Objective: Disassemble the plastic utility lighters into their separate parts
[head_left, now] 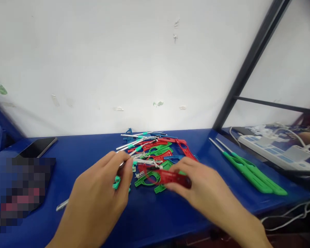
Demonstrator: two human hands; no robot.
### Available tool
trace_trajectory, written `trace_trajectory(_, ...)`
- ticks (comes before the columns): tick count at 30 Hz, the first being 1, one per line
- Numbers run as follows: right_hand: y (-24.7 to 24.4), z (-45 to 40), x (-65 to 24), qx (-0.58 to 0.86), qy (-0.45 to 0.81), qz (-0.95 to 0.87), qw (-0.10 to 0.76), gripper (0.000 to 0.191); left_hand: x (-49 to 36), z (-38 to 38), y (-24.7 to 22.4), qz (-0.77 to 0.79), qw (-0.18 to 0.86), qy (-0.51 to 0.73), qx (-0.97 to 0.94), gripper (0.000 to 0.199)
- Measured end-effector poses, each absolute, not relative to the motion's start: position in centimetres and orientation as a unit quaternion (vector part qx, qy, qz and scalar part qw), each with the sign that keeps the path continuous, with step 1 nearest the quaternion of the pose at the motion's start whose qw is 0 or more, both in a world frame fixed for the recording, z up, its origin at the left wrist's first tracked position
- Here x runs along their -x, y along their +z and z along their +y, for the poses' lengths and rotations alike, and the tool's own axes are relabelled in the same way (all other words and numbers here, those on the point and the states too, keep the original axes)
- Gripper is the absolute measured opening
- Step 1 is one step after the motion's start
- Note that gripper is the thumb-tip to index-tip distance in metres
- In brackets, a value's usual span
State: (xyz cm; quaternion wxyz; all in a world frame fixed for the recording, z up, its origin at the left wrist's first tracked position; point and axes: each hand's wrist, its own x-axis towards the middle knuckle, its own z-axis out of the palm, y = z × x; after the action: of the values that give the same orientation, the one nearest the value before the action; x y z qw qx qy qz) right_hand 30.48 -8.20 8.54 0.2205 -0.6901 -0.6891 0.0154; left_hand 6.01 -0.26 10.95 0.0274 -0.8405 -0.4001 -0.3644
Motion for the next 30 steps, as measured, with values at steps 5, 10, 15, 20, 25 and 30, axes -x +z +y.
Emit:
trace_trajectory(5,10.2,-2.6,-34.7,0.733,-0.026,-0.656,0.179,0.024,-11.7,5.3,12.0,-0.444,0.025,-0.219,0.869,0.02)
trace_trajectory(10,9.4,-3.4,-36.1,0.731,-0.007,-0.651,0.207,0.035,-15.9,11.2,10.1,-0.39,0.009,-0.163,0.906,0.037)
trace_trajectory(15,6.4,-10.7,-36.6,0.692,0.123,-0.682,0.203,0.024,-17.0,12.4,7.0,-0.338,0.008,-0.171,0.925,0.039)
trace_trajectory(20,4.6,-11.7,-38.6,0.644,0.112,-0.73,0.202,0.019,-16.9,8.3,6.0,-0.292,0.019,-0.193,0.937,0.039)
trace_trajectory(25,4.9,-8.4,-39.6,0.649,0.046,-0.733,0.199,0.03,-17.2,2.9,5.0,-0.21,0.001,-0.182,0.961,0.057)
trace_trajectory(30,5.8,-9.4,-43.5,0.732,-0.042,-0.648,0.208,0.031,-18.1,1.9,2.2,-0.179,-0.01,-0.153,0.972,0.051)
